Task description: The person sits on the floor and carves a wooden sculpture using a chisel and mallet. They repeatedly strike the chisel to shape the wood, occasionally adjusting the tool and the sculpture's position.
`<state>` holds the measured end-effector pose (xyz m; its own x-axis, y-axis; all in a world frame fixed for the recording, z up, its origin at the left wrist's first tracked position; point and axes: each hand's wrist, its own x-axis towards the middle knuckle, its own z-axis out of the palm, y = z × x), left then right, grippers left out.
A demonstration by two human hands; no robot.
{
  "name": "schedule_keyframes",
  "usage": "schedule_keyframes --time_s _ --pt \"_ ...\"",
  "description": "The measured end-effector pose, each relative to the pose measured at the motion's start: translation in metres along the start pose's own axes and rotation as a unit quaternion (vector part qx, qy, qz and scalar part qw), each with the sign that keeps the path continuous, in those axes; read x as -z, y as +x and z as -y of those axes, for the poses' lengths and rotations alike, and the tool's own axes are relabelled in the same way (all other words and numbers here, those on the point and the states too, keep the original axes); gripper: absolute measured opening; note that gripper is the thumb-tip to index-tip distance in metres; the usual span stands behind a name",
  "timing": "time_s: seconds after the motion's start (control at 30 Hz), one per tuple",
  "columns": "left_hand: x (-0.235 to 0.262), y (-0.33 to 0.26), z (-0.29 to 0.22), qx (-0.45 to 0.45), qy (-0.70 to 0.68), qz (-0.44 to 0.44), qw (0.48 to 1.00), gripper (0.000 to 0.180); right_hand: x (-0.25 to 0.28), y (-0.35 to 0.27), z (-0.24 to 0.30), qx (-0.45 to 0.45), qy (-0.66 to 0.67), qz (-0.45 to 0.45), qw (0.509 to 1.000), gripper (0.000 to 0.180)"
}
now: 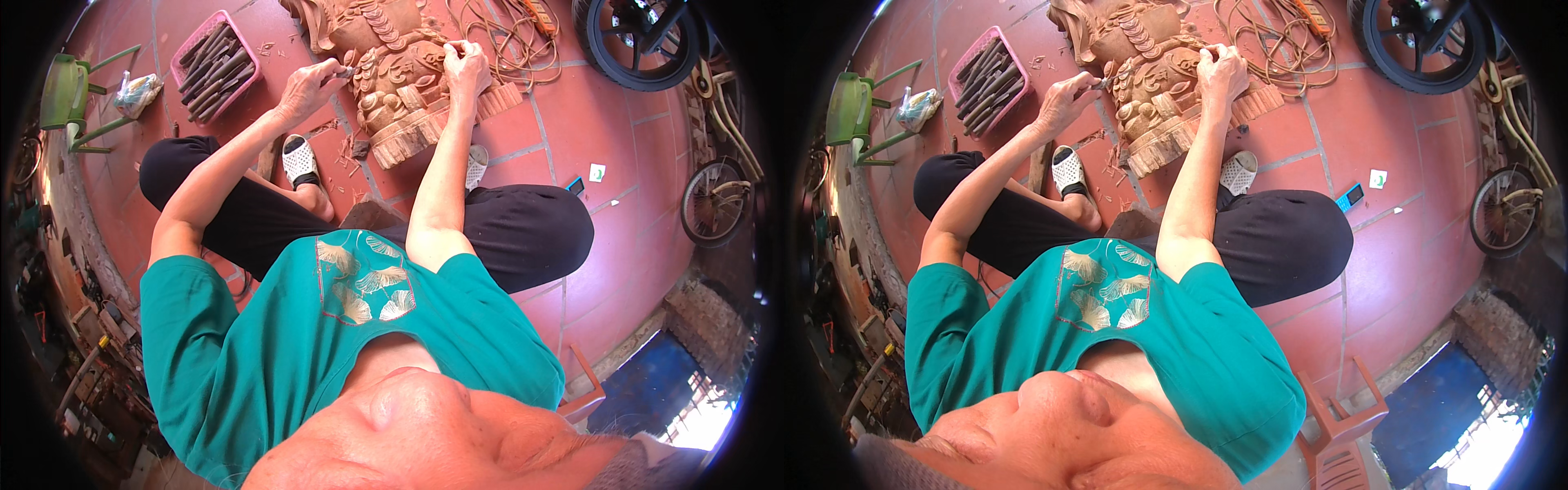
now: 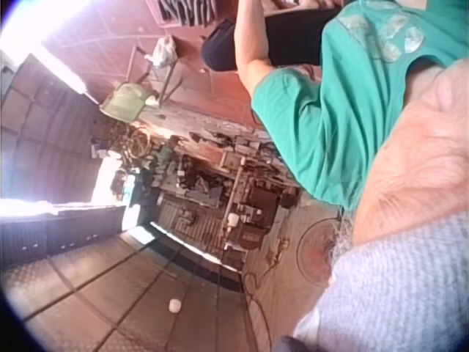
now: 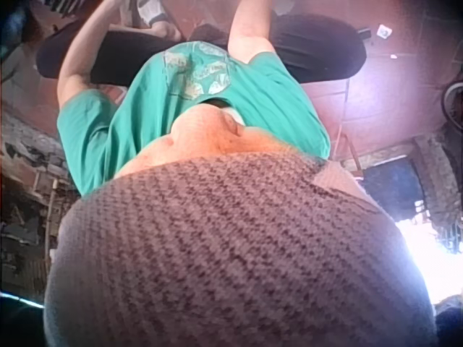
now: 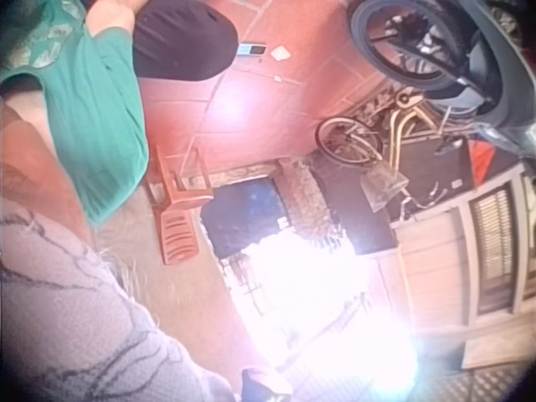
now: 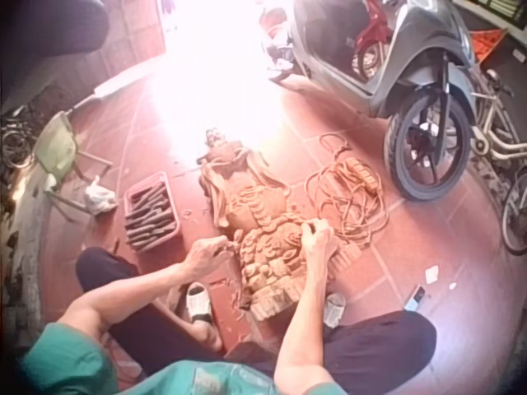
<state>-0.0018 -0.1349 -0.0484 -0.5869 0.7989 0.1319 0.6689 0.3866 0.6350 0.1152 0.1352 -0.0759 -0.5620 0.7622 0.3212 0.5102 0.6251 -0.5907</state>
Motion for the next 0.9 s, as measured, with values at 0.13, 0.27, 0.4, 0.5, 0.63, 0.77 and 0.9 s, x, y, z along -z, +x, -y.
schedule_keyframes --time_s 0.13,0.27,0.4,0.5,0.63,0.77,0.9 --pt "-0.002 0.0 -0.001 0.025 0.003 0.011 1.0 0.022 0.001 0.0 0.001 -0.003 0.022 0.005 1.0 0.011" --pt "-0.007 -0.002 0.009 -0.082 0.051 -0.047 0.994 0.021 0.001 -0.001 0.004 -0.009 0.033 0.013 0.999 0.01" --pt "-0.004 0.002 0.002 0.025 0.023 0.023 0.999 0.02 0.0 -0.001 0.001 -0.007 0.028 0.003 1.0 0.009" --pt "-0.006 0.002 0.004 -0.039 0.03 -0.022 0.999 0.019 0.0 0.0 0.001 -0.003 0.022 0.004 1.0 0.009" --pt "-0.006 0.002 0.01 -0.13 0.07 -0.061 0.987 0.019 -0.002 0.0 0.0 -0.01 0.029 0.013 0.999 0.009" --pt "-0.008 0.005 0.007 -0.02 -0.005 -0.002 1.0 0.018 -0.002 0.0 0.0 -0.005 0.021 0.016 1.0 0.01" --pt "-0.01 0.005 -0.001 -0.049 0.027 -0.034 0.998 0.021 0.0 -0.001 0.002 -0.009 0.014 0.019 1.0 0.011"
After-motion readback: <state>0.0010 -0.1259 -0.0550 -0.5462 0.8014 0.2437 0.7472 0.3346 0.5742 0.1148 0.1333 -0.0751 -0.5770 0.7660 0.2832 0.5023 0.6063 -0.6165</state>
